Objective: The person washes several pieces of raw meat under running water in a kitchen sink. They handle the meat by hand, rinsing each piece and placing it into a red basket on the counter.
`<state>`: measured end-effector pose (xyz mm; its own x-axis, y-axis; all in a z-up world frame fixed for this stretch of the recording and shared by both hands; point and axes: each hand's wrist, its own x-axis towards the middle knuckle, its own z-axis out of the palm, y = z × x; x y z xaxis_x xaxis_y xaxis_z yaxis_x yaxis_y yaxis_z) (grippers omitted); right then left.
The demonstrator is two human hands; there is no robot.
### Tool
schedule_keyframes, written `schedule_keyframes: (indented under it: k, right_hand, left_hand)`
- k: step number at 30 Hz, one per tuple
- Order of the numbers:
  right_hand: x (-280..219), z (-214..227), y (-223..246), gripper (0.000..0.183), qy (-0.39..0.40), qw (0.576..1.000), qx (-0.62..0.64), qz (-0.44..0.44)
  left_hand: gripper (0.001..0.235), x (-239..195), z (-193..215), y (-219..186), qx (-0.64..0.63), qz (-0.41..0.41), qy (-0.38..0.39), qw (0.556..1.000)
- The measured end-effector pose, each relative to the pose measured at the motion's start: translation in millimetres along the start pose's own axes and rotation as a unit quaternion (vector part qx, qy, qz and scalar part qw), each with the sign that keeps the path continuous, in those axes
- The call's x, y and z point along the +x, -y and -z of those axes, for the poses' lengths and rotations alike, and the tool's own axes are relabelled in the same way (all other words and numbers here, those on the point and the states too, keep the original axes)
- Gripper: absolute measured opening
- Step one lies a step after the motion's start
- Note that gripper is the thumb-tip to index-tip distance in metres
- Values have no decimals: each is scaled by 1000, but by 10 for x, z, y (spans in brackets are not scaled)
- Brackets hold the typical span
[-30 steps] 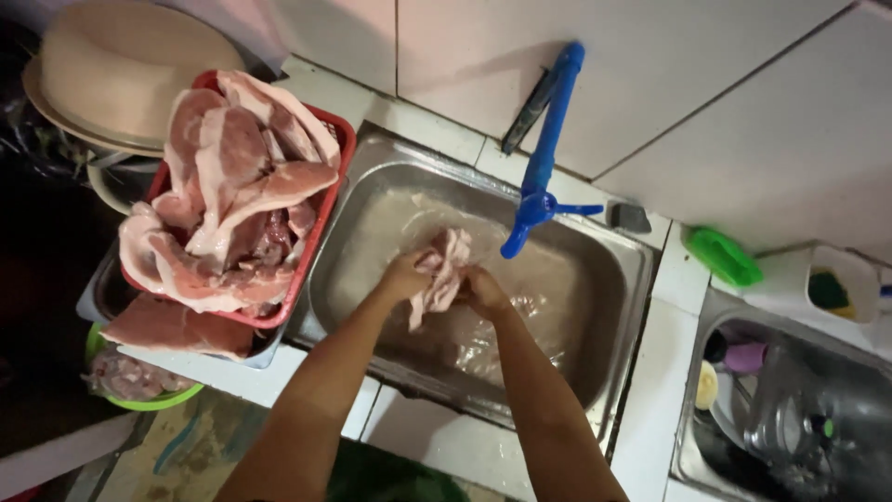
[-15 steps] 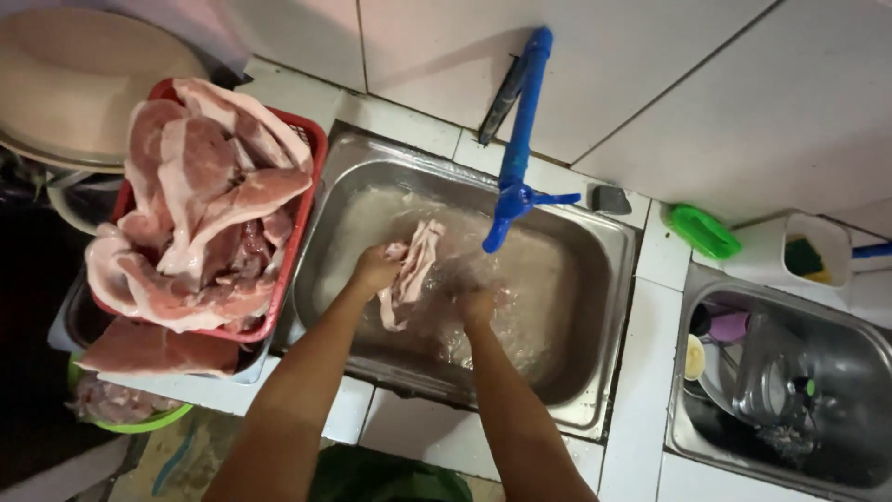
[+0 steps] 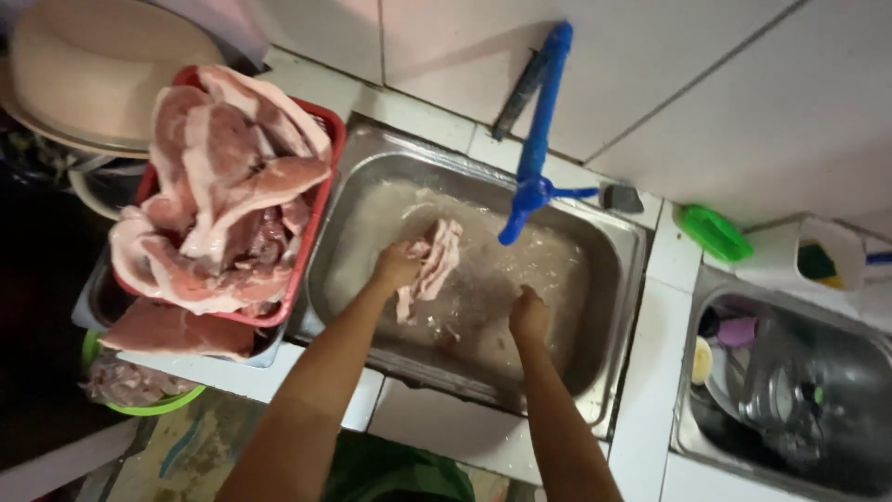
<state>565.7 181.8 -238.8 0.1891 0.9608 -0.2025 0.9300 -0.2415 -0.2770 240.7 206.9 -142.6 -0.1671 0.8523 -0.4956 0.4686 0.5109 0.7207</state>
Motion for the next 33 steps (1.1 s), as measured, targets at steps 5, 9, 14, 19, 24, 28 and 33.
schedule_keyframes:
  k: [5,9,14,19,24,28,33]
  right_hand:
    - [-310,532,933,16,-17,983,78,165]
    - [-994,1537,2365,23,-33,935,205,286]
    - [-1612,1884,3799,38,21,774,527,350]
    - [-1149,1830,3312,30,-30,839,451,302]
    - [-404,721,1764,17,-29,909,414,34]
    - [-80,-67,1295,41,271,704,644,-128]
    - [4,-242,1318,48,256,707,639,-160]
  left_hand:
    - [59,5,-239,99,-183,-102,-24,977]
    - [38,925,-892,679,-638,76,13,766]
    - [47,637,-572,748,-414,-16,-45,909]
    - [56,436,-362,691,-144,-115,-74,980]
    - [59,-504,162,32,-130,-118,-47,983]
    - [47,-549,92,-53,-122,-46,-43,990]
    - [48,-490,-157,10,-88,-46,-47,994]
